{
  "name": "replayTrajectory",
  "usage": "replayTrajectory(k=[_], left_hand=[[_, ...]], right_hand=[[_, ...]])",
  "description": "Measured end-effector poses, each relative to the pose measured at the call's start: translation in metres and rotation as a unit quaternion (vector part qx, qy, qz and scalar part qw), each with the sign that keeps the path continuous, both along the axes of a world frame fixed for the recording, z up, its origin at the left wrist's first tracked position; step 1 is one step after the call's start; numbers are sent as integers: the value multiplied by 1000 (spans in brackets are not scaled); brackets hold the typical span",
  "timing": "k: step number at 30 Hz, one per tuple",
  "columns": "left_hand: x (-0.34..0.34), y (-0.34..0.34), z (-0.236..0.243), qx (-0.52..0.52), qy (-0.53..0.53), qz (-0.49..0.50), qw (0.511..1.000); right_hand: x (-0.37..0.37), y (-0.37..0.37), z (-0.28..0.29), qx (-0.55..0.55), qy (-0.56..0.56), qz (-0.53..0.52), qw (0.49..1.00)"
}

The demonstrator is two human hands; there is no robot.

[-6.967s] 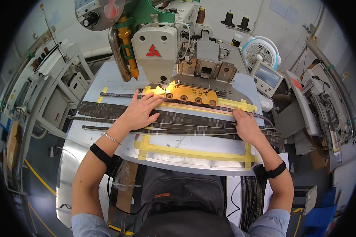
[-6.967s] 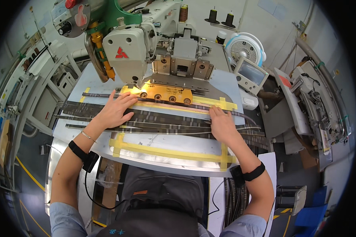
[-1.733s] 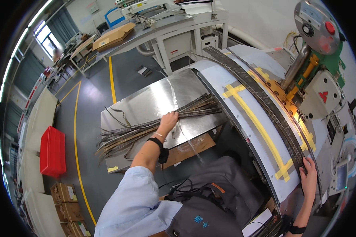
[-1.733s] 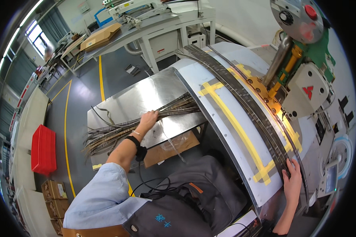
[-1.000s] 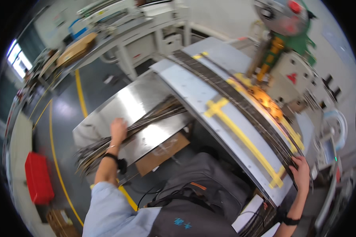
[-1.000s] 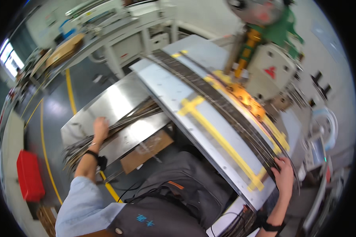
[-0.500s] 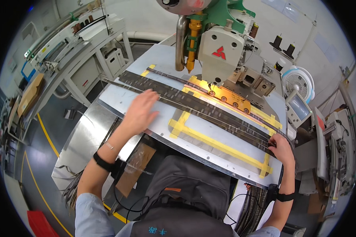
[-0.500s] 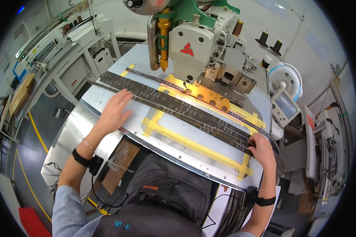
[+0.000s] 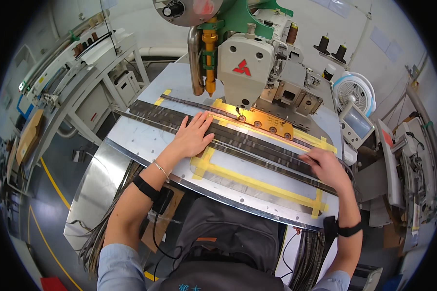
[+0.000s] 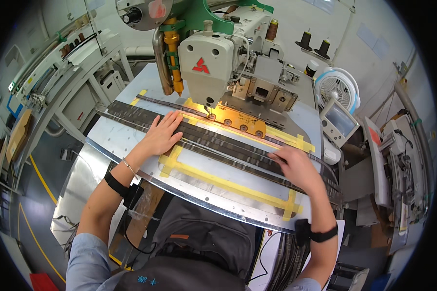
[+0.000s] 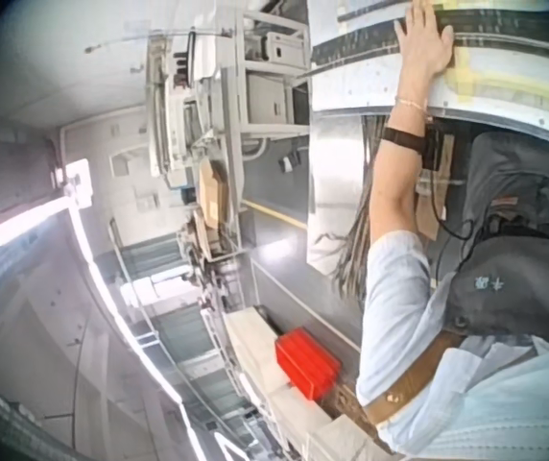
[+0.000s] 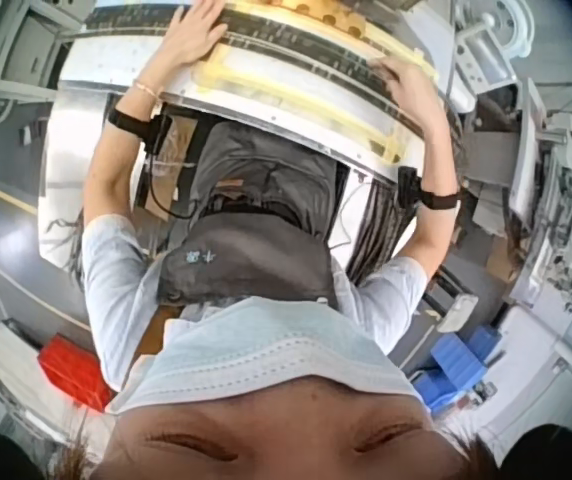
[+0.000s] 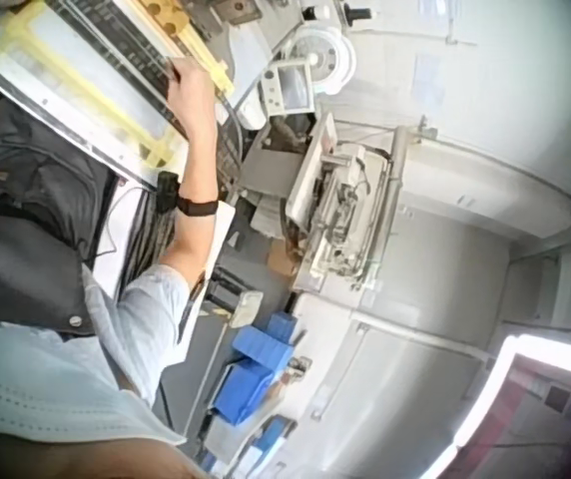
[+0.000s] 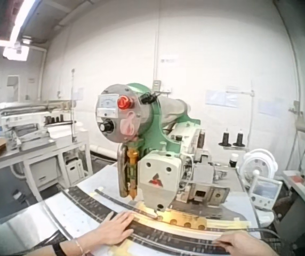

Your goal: Operating a specialized sewing machine to process leather straps.

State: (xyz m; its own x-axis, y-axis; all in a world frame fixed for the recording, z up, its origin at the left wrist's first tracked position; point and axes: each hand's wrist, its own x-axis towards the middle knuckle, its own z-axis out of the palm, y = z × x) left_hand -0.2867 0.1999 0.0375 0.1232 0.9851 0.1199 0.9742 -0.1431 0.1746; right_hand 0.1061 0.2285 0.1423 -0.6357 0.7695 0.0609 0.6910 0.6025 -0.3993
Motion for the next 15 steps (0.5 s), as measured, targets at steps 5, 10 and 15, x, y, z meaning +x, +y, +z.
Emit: replayTrajectory(k=[5, 10, 15], left_hand=[[1, 0, 0, -4, -11, 13, 1000], [4, -3, -7, 54, 9, 18, 998], [5, -4, -10, 99, 3, 33, 994]], right_hand=[[-98, 51, -39, 76, 42, 48, 995], [-163, 81, -68, 71, 55, -39, 995], [-185, 91, -79, 69, 74, -104, 989]])
